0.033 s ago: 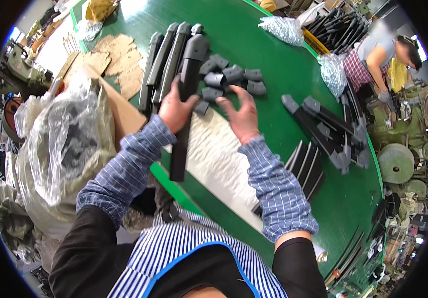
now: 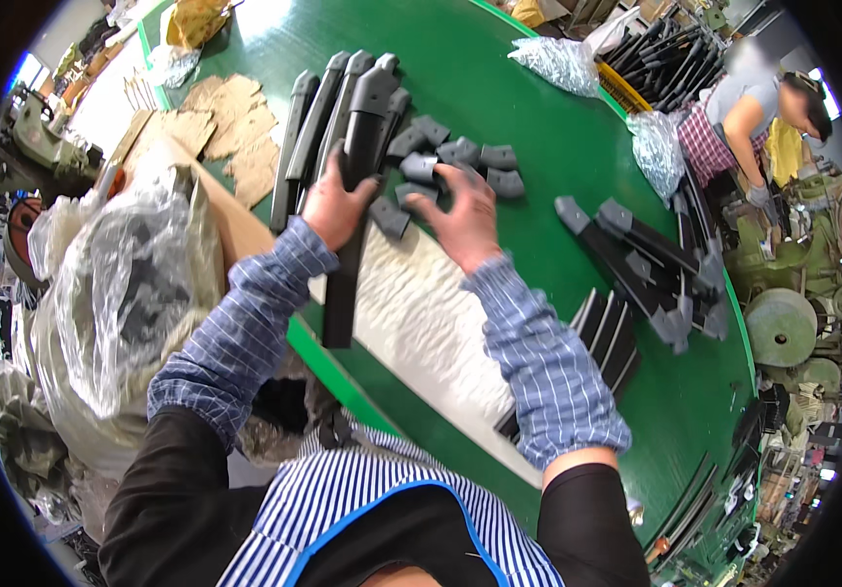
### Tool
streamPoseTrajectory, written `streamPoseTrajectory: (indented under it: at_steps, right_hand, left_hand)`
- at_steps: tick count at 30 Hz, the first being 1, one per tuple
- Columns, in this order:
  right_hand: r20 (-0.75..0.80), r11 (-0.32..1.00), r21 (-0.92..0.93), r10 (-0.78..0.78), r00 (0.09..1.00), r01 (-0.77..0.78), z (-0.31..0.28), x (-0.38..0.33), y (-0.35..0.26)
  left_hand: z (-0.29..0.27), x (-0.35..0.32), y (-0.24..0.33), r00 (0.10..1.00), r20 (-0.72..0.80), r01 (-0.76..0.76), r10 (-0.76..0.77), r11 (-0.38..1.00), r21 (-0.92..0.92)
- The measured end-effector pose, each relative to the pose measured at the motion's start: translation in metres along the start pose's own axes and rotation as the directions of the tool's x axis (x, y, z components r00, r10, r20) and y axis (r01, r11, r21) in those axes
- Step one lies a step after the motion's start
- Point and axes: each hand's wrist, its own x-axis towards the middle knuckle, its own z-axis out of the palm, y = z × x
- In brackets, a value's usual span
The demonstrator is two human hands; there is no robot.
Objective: The person repeatedly picks up black cylindrical handles and gray caps, fits the caps onto the handles, and uses a rubber mallet to tap them into place. Completed assemblies are placed in a row on the green worktable.
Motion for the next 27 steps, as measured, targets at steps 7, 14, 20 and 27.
streamPoseTrajectory:
  at_steps: [7, 14, 20, 27]
  right_hand:
    - [0.596, 0.893, -0.439, 0.21, 0.775, 0.096, 0.099, 0.182, 0.033]
    - [0.72, 0.9, -0.38, 0.144, 0.678, 0.212, 0.076, 0.106, 0.09]
    - [0.731, 0.918, -0.335, 0.111, 0.674, 0.212, 0.01, 0.005, 0.101]
    - [0.22, 0.974, -0.216, 0.113, 0.969, -0.065, -0.073, -0.157, 0.086]
  left_hand:
    - [0.054, 0.18, -0.094, 0.988, 0.055, -0.155, 0.146, 0.948, 0.279]
    - [0.103, 0.182, -0.106, 0.962, 0.228, -0.235, 0.152, 0.885, 0.401]
    - [0.121, 0.151, -0.107, 0.961, 0.192, -0.256, 0.199, 0.901, 0.349]
    - [0.163, 0.106, -0.088, 0.978, 0.146, -0.205, 0.152, 0.845, 0.495]
